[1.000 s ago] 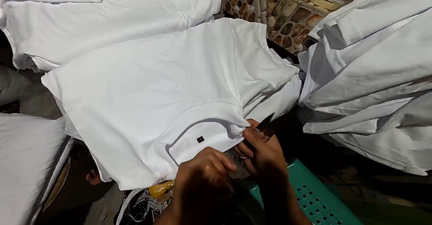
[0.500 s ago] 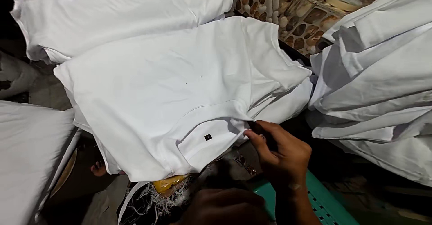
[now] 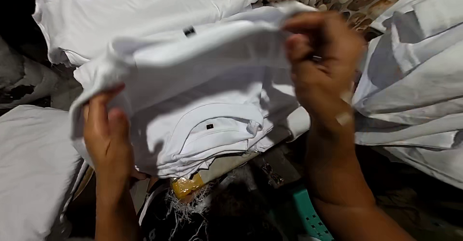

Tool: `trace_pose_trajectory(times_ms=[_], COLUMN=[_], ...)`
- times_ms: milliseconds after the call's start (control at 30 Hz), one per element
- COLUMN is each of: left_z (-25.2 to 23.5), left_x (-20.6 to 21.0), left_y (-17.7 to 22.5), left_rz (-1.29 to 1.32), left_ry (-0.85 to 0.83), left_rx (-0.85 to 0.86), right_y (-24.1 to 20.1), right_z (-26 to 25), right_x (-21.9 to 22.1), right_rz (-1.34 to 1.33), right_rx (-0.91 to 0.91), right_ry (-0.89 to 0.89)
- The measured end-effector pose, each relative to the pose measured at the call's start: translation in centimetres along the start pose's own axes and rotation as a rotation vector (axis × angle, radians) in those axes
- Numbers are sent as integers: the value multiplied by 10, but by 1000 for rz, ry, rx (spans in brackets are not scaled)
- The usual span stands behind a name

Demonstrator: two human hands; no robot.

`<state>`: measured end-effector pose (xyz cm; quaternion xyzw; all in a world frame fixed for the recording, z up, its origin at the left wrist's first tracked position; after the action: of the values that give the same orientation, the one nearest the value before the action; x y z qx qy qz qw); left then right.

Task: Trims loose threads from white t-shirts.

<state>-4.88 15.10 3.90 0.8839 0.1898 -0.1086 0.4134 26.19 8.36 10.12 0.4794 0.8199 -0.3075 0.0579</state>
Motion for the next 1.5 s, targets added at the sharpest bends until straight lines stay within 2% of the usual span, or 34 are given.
trace_pose_trajectory(times_ms=[67, 100, 200, 267, 333, 400, 467, 500, 567, 633, 667, 700, 767, 833, 933, 1000, 1100, 1233, 1400, 1500], left_z=[-18, -18, 12, 35, 46, 53, 64, 67, 66, 61, 60, 60, 64, 69, 68, 66, 64, 69, 80, 80], left_x=[16, 22, 39, 55, 57, 45, 33, 29, 14, 0, 2, 9, 26, 35, 33, 31, 26, 12, 11, 11], left_y=[-9, -3, 36, 52, 49, 31, 12, 8, 10, 8, 1, -7, -11, -3, 13, 17, 10, 14, 21, 20], left_rz=[-164, -194, -153, -142, -294, -536, -585, -567, -407, 47, 328, 617, 1066, 1261, 1179, 1052, 917, 862, 863, 829], left_ry=[-61, -63, -16, -41, -68, -142, -282, -296, -122, 202, 302, 349, 330, 228, 132, 166, 262, 168, 136, 138], left_rx=[-31, -15, 162, 228, 196, 75, -42, -40, -4, -79, -194, -348, -599, -629, -399, -276, -219, -189, -210, -220], right_y=[32, 39, 25, 9, -3, -15, -30, -39, -50, -53, -53, -54, -52, -46, -44, -53, -70, -82, -103, -109], right_z=[1, 8, 30, 36, 40, 47, 59, 68, 90, 112, 120, 125, 125, 127, 125, 124, 123, 123, 117, 111], right_x=[25, 29, 13, -2, -10, -13, -5, 6, 43, 86, 98, 102, 96, 86, 74, 70, 75, 78, 86, 87], right_rz=[111, 127, 117, 107, 79, 15, -53, -58, -3, 134, 206, 245, 168, 48, -144, -244, -293, -214, -134, -94], right_rx=[134, 177, 146, 110, 71, 29, -17, -48, -102, -116, -120, -121, -88, -40, 95, 147, 78, -80, -259, -274], right_ry=[-206, -233, -148, -87, -81, -98, -131, -160, -219, -301, -300, -287, -302, -331, -318, -257, -187, -112, -49, 26])
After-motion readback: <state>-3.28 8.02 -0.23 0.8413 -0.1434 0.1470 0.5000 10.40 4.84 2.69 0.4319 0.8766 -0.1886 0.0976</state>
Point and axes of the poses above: each hand's wrist, its own z-axis away from the middle knuckle, its own x-axis out of the palm, y = z × x, the point moved 7 cm from there along -z, towards the middle knuckle, and after that the axes turned 10 degrees about y, right-handed, at the moved point
